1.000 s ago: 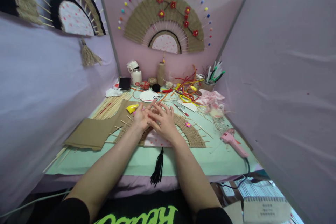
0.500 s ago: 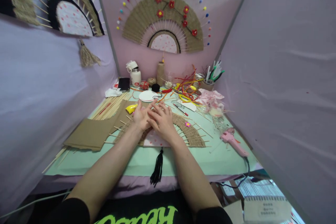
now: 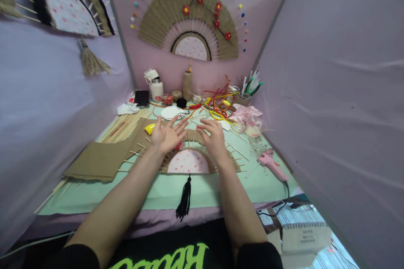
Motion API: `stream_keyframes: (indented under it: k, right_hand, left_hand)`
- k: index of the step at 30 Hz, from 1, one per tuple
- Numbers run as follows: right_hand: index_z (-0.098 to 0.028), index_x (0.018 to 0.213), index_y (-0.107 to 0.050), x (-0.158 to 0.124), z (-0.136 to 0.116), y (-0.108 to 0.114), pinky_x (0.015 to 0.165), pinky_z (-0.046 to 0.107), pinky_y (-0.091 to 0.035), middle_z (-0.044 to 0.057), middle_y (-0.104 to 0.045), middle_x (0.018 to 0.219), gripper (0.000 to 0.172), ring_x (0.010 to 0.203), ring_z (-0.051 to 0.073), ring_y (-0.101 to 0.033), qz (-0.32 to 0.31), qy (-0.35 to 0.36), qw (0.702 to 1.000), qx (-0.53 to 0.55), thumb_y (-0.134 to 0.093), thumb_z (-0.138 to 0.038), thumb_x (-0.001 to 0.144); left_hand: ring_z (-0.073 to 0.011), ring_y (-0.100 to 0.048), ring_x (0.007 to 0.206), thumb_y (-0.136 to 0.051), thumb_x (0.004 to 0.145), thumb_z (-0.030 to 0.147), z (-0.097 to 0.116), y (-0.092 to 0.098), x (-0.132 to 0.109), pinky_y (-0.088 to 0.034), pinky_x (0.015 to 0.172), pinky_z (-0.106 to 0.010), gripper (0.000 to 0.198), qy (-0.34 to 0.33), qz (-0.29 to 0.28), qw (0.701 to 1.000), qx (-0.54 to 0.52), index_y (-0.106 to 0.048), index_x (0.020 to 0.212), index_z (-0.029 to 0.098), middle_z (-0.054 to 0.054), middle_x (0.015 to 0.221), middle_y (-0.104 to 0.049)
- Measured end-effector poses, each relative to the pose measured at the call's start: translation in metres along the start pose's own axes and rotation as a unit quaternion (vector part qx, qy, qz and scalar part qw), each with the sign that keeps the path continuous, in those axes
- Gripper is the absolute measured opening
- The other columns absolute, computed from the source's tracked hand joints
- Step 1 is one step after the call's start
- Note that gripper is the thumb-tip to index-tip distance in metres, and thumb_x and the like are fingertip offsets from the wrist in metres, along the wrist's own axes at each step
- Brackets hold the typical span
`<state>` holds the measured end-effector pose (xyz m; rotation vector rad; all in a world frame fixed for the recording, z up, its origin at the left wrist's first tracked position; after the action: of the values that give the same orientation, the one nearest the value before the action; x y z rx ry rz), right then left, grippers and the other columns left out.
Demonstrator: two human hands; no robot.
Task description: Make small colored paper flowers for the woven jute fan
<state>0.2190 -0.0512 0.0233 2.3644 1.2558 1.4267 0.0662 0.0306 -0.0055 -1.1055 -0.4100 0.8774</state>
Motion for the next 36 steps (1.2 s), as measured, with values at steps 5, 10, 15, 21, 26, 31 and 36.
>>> stream_keyframes:
  k: [5,10,15,21,26,31,36]
  right_hand:
    - [-0.021,0.086,-0.076,0.001,0.055,0.021,0.089,0.038,-0.04,0.008,-0.073,0.095,0.015,0.094,0.024,-0.061,-0.095,-0.082,0.976,-0.176,-0.062,-0.024,0.083]
    - [-0.024,0.094,-0.076,-0.008,0.073,0.01,0.084,0.034,-0.038,0.006,-0.074,0.097,0.019,0.095,0.023,-0.06,-0.187,-0.118,0.936,-0.276,-0.059,-0.023,0.084]
    - [-0.027,0.093,-0.076,-0.011,0.071,0.001,0.092,0.037,-0.031,0.003,-0.073,0.1,0.02,0.102,0.022,-0.059,-0.196,-0.127,0.928,-0.29,-0.058,-0.023,0.085]
    - [-0.027,0.09,-0.076,-0.013,0.073,-0.007,0.093,0.039,-0.027,0.004,-0.073,0.097,0.02,0.1,0.021,-0.057,-0.2,-0.12,0.928,-0.289,-0.056,-0.025,0.086]
    - [-0.028,0.088,-0.076,-0.014,0.076,-0.011,0.09,0.039,-0.026,0.004,-0.072,0.096,0.018,0.099,0.022,-0.055,-0.199,-0.124,0.926,-0.296,-0.058,-0.027,0.085]
    - [-0.028,0.089,-0.076,-0.014,0.074,-0.012,0.089,0.039,-0.026,0.004,-0.071,0.097,0.02,0.1,0.022,-0.054,-0.214,-0.133,0.92,-0.3,-0.057,-0.026,0.086]
    - [-0.028,0.089,-0.076,-0.015,0.074,-0.011,0.088,0.038,-0.026,0.004,-0.071,0.096,0.019,0.1,0.022,-0.054,-0.214,-0.133,0.919,-0.304,-0.057,-0.026,0.086]
  left_hand:
    - [-0.0266,-0.056,0.121,-0.041,0.082,0.07,0.003,0.0,0.001,-0.046,0.095,-0.04,0.058,-0.01,0.013,1.0,0.002,-0.059,0.106,0.019,-0.015,0.119,-0.062]
    - [-0.0265,-0.056,0.12,-0.042,0.082,0.069,0.002,-0.001,0.0,-0.045,0.097,-0.04,0.058,-0.009,0.015,1.0,0.003,-0.059,0.107,0.019,-0.015,0.116,-0.063]
    - [-0.0263,-0.058,0.118,-0.044,0.083,0.066,0.003,-0.002,-0.001,-0.045,0.097,-0.04,0.056,-0.012,0.009,1.0,0.003,-0.059,0.109,0.019,-0.015,0.114,-0.064]
    - [-0.0263,-0.059,0.115,-0.044,0.084,0.065,0.003,-0.001,0.0,-0.046,0.095,-0.039,0.055,-0.011,0.008,1.0,0.003,-0.059,0.109,0.018,-0.015,0.112,-0.065]
    - [-0.0258,-0.06,0.114,-0.044,0.084,0.064,0.003,0.0,0.001,-0.048,0.094,-0.04,0.054,-0.012,0.011,1.0,0.005,-0.059,0.109,0.018,-0.015,0.112,-0.065]
    - [-0.0258,-0.061,0.113,-0.045,0.084,0.063,0.003,-0.001,0.0,-0.048,0.094,-0.039,0.054,-0.013,0.012,1.0,0.004,-0.059,0.109,0.017,-0.015,0.111,-0.065]
    - [-0.0257,-0.061,0.113,-0.047,0.084,0.062,0.004,-0.001,0.0,-0.049,0.094,-0.039,0.053,-0.015,0.01,1.0,0.003,-0.059,0.109,0.018,-0.015,0.111,-0.065]
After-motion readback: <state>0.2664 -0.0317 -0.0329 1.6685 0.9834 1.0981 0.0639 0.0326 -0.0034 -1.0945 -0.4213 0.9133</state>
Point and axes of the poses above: each hand's wrist, its own x-axis towards the middle knuckle, its own y-axis out of the back of the hand, z = x × y, the point moved 4 cm from there along x, towards the middle knuckle
